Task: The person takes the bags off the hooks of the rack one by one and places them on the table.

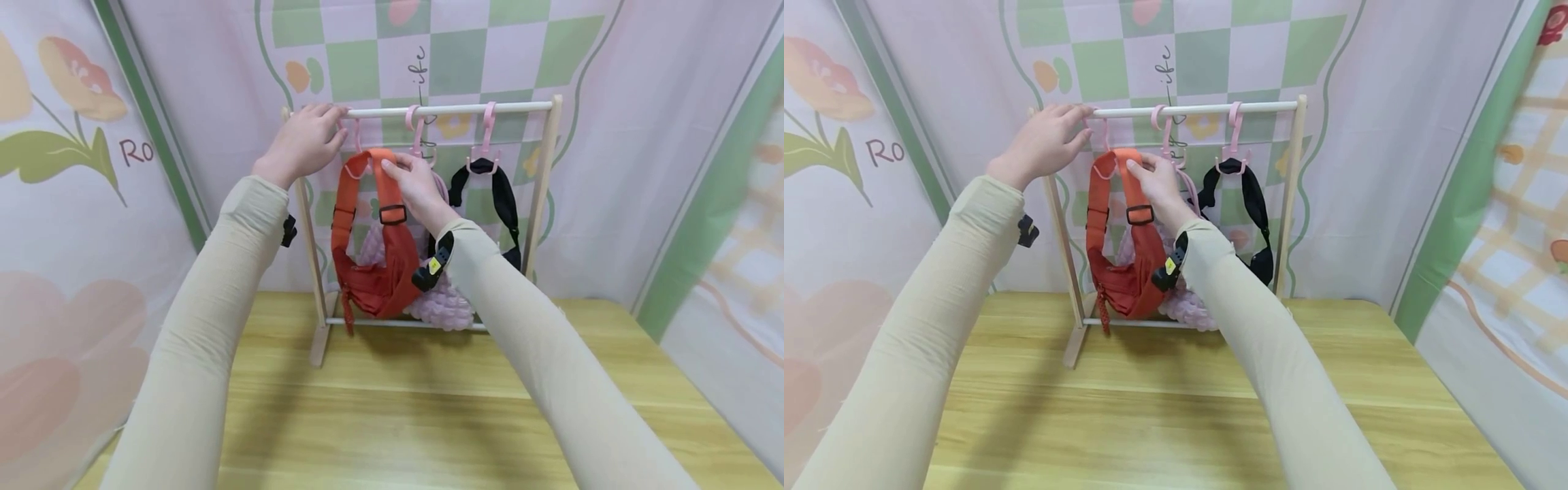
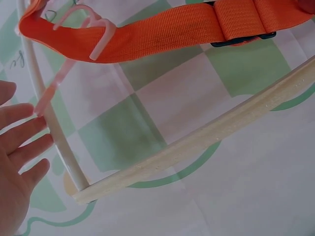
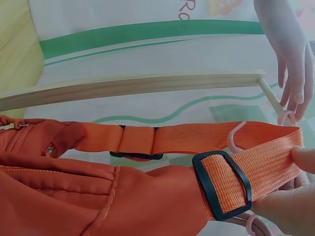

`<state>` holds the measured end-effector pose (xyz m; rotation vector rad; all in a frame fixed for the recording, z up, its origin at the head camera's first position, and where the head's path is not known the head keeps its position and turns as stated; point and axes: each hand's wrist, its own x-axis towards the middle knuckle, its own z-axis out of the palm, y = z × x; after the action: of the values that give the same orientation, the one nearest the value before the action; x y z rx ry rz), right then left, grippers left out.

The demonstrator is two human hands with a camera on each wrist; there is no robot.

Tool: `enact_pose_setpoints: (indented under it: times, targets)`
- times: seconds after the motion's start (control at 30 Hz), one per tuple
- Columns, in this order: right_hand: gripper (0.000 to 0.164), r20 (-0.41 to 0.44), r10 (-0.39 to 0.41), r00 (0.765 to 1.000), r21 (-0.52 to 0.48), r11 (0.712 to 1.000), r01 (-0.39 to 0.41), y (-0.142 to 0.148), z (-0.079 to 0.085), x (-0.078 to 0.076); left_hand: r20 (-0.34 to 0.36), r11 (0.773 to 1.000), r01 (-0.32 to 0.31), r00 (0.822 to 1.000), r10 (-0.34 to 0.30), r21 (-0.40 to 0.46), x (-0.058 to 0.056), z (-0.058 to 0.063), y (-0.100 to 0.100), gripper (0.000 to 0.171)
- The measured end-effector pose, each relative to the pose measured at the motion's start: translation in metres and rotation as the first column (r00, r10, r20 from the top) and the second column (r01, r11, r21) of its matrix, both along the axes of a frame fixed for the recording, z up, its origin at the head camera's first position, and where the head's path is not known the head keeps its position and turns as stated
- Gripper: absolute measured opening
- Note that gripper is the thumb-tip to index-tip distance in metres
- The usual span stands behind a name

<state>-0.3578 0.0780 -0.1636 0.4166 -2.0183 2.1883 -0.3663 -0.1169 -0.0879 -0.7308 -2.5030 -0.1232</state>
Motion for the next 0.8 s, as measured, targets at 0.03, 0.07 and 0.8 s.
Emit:
enact_pose_setpoints:
  times: [0.03, 0.07, 0.8]
  targets:
    - [0.040, -0.004, 0.003, 1.000, -0.004, 1.000, -0.003, 0.000, 0.001, 0.000, -0.004, 1.000, 0.000, 1.000, 0.000, 0.002, 0.000, 0.000, 0.000, 0.049]
    - [0.039, -0.008, 0.005, 1.000, -0.007, 1.000, -0.005, 0.000, 0.002, 0.000, -0.007, 1.000, 0.000, 1.000, 0.000, 0.005, 0.000, 0.000, 0.000, 0.049]
    - [0.040, -0.050, -0.022, 0.998, -0.012, 1.000, 0.021, -0.001, 0.023, -0.002, -0.042, 1.000, 0.000, 0.999, 0.000, -0.008, 0.001, -0.002, 0.005, 0.046]
